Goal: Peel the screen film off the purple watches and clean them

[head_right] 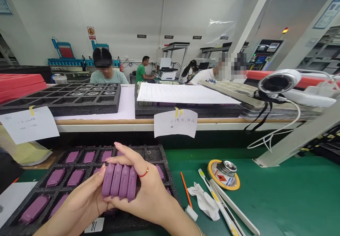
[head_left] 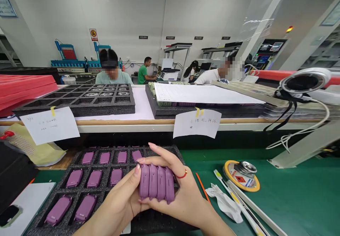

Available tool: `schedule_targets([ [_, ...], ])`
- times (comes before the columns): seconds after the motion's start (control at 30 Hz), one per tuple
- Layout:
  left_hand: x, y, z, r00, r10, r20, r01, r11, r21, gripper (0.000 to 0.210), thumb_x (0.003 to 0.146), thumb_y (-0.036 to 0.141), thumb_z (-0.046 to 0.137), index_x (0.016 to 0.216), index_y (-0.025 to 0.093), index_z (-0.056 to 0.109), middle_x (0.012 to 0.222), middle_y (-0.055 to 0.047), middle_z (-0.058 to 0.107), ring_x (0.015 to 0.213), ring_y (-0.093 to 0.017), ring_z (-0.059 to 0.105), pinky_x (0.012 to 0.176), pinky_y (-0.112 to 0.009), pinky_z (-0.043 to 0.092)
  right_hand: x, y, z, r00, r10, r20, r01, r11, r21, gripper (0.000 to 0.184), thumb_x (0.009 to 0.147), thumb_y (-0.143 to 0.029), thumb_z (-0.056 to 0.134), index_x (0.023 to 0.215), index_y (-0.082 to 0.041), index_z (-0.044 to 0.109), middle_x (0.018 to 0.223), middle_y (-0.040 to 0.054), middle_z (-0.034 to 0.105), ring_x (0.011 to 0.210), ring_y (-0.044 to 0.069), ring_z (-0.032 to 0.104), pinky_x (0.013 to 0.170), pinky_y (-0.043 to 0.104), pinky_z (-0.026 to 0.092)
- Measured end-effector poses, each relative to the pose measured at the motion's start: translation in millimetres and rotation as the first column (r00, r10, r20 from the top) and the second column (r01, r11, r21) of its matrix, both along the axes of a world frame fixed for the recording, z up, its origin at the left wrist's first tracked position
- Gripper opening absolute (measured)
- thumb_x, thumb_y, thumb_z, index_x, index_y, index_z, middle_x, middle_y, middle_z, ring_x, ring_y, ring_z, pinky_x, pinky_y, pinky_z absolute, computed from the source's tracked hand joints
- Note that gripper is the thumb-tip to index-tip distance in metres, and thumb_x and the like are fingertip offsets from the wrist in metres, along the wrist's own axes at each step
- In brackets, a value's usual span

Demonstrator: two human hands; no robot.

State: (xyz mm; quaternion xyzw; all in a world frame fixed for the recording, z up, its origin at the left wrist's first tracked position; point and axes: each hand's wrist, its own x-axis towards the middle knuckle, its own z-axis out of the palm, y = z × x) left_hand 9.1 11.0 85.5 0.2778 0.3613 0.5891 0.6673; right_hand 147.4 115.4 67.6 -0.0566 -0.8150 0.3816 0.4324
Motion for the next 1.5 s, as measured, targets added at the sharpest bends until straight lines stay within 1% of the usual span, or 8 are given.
schedule_targets([
  [0.17, 2, 5, 3.7, 0.995, -0.019, -0.102, 0.022, 0.999, 0.029, 0.047, 0.088, 0.055, 0.067, 0.122, 0.023, 0.069, 0.122, -0.009, 0.072, 0.119, -0.031, 0.063, 0.103, -0.045, 0.049, 4, 3, 1.6, 0.998, 0.030, -0.053, -0.027, 0.999, 0.044, 0.105, 0.069, -0.004, 0.079, 0.156, -0.034, 0.028, 0.127, -0.0013, 0.071, 0.117, 0.019, 0.068, 0.109, 0.030, 0.052],
  [0.27, 6, 11, 0.8, 0.953, 0.107, -0.285, -0.096, 0.994, 0.052, 0.060, 0.075, 0.054, 0.081, 0.122, 0.021, 0.067, 0.129, -0.011, 0.069, 0.126, -0.033, 0.059, 0.109, -0.045, 0.046, 4, 4, 1.4, 0.998, 0.033, -0.056, -0.028, 0.996, 0.087, 0.101, 0.073, -0.004, 0.074, 0.157, -0.032, 0.026, 0.128, 0.0001, 0.070, 0.119, 0.020, 0.067, 0.112, 0.034, 0.051],
  [0.4, 10, 19, -5.6, 0.891, 0.181, -0.416, -0.144, 0.982, 0.119, 0.053, 0.075, 0.049, 0.082, 0.116, 0.019, 0.066, 0.118, -0.011, 0.071, 0.118, -0.032, 0.064, 0.104, -0.044, 0.050, 4, 5, 0.4, 1.000, 0.029, 0.000, -0.028, 0.986, 0.167, 0.101, 0.078, -0.008, 0.073, 0.160, -0.034, 0.019, 0.134, 0.0001, 0.067, 0.125, 0.021, 0.064, 0.116, 0.039, 0.047],
  [0.6, 14, 13, 2.2, 0.889, 0.153, -0.431, -0.146, 0.988, 0.048, 0.069, 0.057, 0.020, 0.091, 0.119, 0.021, 0.061, 0.120, -0.010, 0.070, 0.114, -0.034, 0.066, 0.096, -0.042, 0.055, 5, 4, -2.8, 0.995, 0.104, 0.000, -0.104, 0.994, 0.017, 0.093, 0.088, -0.037, 0.074, 0.161, -0.029, 0.017, 0.128, 0.0057, 0.071, 0.126, 0.026, 0.064, 0.118, 0.043, 0.046],
  [0.83, 18, 7, 12.4, 0.908, 0.088, -0.410, -0.125, 0.990, -0.063, 0.085, 0.052, 0.012, 0.088, 0.130, 0.020, 0.056, 0.121, -0.012, 0.071, 0.117, -0.039, 0.066, 0.096, -0.049, 0.055, 3, 0, -2.6, 0.991, 0.125, -0.040, -0.127, 0.991, -0.049, 0.103, 0.078, -0.017, 0.083, 0.160, -0.029, 0.022, 0.127, 0.0035, 0.072, 0.125, 0.024, 0.064, 0.119, 0.041, 0.044],
  [1.03, 16, 3, 9.1, 0.866, 0.152, -0.476, -0.116, 0.988, 0.105, 0.052, 0.076, 0.030, 0.079, 0.124, 0.022, 0.062, 0.128, -0.008, 0.068, 0.126, -0.031, 0.061, 0.104, -0.040, 0.052, 1, -2, -3.6, 0.990, 0.126, -0.059, -0.127, 0.991, -0.027, 0.102, 0.078, -0.017, 0.081, 0.160, -0.025, 0.021, 0.128, 0.0055, 0.071, 0.124, 0.024, 0.065, 0.118, 0.041, 0.046],
  [1.23, 16, 5, -6.2, 0.797, 0.281, -0.535, -0.261, 0.958, 0.115, 0.053, 0.081, 0.057, 0.074, 0.119, 0.021, 0.064, 0.124, -0.010, 0.069, 0.124, -0.031, 0.060, 0.106, -0.041, 0.049, -6, -12, -5.8, 0.999, -0.038, -0.039, 0.042, 0.992, 0.115, 0.097, 0.078, -0.009, 0.074, 0.159, -0.026, 0.024, 0.126, 0.0021, 0.070, 0.121, 0.018, 0.065, 0.115, 0.030, 0.048],
  [1.5, 10, 7, -2.9, 0.939, 0.164, -0.303, -0.163, 0.986, 0.028, 0.067, 0.075, 0.071, 0.071, 0.120, 0.023, 0.063, 0.124, -0.009, 0.067, 0.121, -0.030, 0.061, 0.108, -0.043, 0.046, -9, -7, -11.2, 0.998, 0.003, -0.067, 0.001, 0.998, 0.066, 0.099, 0.076, -0.008, 0.076, 0.158, -0.025, 0.024, 0.127, 0.0010, 0.070, 0.119, 0.016, 0.067, 0.118, 0.030, 0.045],
])
